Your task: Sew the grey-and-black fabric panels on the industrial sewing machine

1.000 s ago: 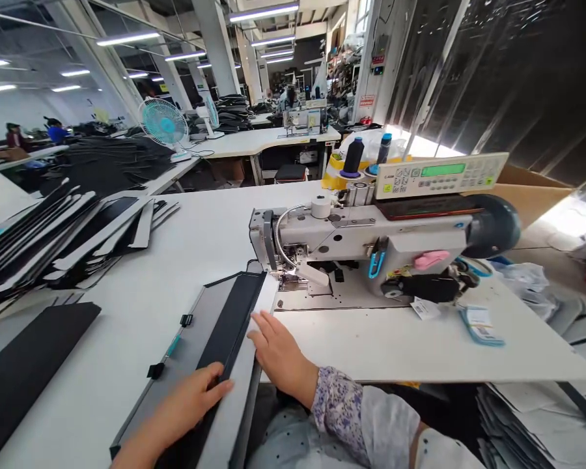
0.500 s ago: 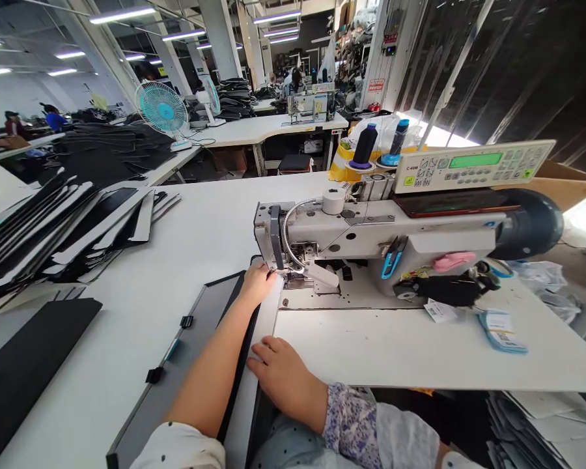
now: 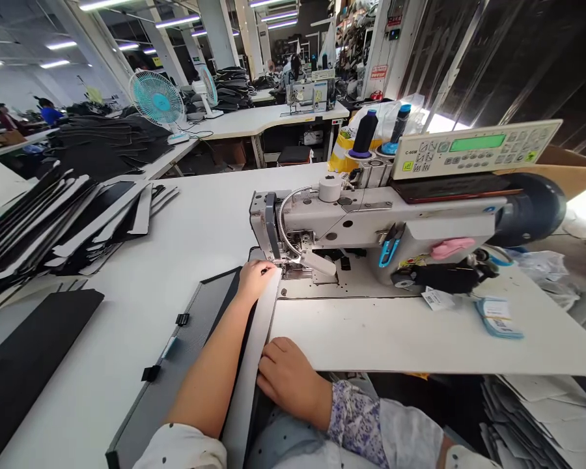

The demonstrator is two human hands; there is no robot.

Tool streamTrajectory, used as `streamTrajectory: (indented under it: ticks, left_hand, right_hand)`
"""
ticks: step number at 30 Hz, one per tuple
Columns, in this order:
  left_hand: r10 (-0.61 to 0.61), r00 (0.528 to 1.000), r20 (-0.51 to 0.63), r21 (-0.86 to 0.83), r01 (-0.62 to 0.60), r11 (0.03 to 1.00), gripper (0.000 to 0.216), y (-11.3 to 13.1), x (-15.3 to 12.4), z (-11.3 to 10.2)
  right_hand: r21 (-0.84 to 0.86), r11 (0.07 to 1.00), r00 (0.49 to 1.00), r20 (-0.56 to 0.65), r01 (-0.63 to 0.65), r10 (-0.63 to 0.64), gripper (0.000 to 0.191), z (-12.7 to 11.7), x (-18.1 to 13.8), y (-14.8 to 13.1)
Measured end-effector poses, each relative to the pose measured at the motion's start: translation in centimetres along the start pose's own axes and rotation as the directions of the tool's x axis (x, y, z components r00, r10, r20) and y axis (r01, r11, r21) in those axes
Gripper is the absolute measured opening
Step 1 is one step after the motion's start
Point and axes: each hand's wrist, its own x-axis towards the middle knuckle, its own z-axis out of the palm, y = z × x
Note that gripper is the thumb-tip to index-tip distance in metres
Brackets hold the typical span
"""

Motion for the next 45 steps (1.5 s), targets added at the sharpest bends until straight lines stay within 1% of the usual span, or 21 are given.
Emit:
streamTrajectory:
  ticks: [3,5,9,17,23,26,29,31,33,35,39,42,45]
  left_hand:
    - [-0.013,1.000,-0.010,0.007,0.013,1.000,0.018,-0.1,-0.1,0.2]
    - [-0.025,0.999,-0.019,0.015,0.026,1.000,0.018,0.0,-0.1,0.3]
    - [-0.066,0.997,-0.040,0.039,0.068,0.997,0.020,0.5,-0.3,0.6]
    - [-0.118,0.991,-0.067,0.079,0.123,0.989,0.020,1.9,-0.5,0.6]
    - [-0.110,0.992,-0.069,0.096,0.116,0.989,0.020,2.5,-0.3,0.7]
    - [-0.096,0.993,-0.068,0.112,0.103,0.988,0.020,2.7,-0.3,0.8]
    - [-0.069,0.993,-0.092,0.137,0.081,0.987,0.022,2.7,-1.3,0.6]
    - [0.021,0.997,-0.079,0.188,-0.006,0.982,0.025,2.6,-2.5,0.4]
    - [0.140,0.990,-0.031,0.259,-0.127,0.957,0.030,2.4,-3.9,0.1]
    - [0.209,0.978,0.022,0.316,-0.205,0.926,0.037,2.3,-4.9,-0.2]
    - [0.175,0.981,0.080,0.350,-0.192,0.917,0.046,2.6,-5.3,-0.4]
    - [0.149,0.986,0.079,0.345,-0.167,0.924,0.048,2.9,-4.8,-0.4]
    - [0.155,0.985,0.080,0.341,-0.174,0.924,0.048,3.3,-4.7,-0.5]
  right_hand:
    - [-0.073,0.988,0.988,-0.072,0.135,-0.140,0.015,0.4,-1.0,0.1]
    - [-0.113,0.979,0.981,-0.075,0.172,-0.181,0.015,0.9,-1.3,0.3]
    - [-0.075,0.983,0.985,-0.012,0.170,-0.171,0.010,1.3,-1.1,0.8]
    - [-0.025,0.986,0.986,0.012,0.164,-0.164,0.011,-0.1,-1.2,1.3]
    - [-0.035,0.986,0.987,0.013,0.163,-0.162,0.009,-0.4,-1.2,1.6]
    - [-0.038,0.985,0.985,0.006,0.170,-0.170,0.009,-0.4,-1.2,1.6]
    - [-0.038,0.986,0.986,-0.004,0.165,-0.165,0.009,-0.4,-1.3,1.6]
    - [-0.031,0.987,0.987,0.004,0.159,-0.159,0.009,-0.6,-1.4,1.6]
    - [-0.026,0.987,0.987,0.022,0.159,-0.159,0.008,-1.0,-1.5,1.6]
    - [-0.029,0.985,0.985,0.031,0.169,-0.168,0.008,-1.4,-1.5,1.8]
    - [-0.032,0.986,0.986,0.036,0.166,-0.165,0.007,-2.2,-1.4,2.3]
    - [-0.030,0.988,0.987,0.054,0.151,-0.149,0.007,-2.6,-1.2,2.7]
    - [-0.038,0.988,0.988,0.049,0.150,-0.148,0.008,-2.8,-1.0,3.0]
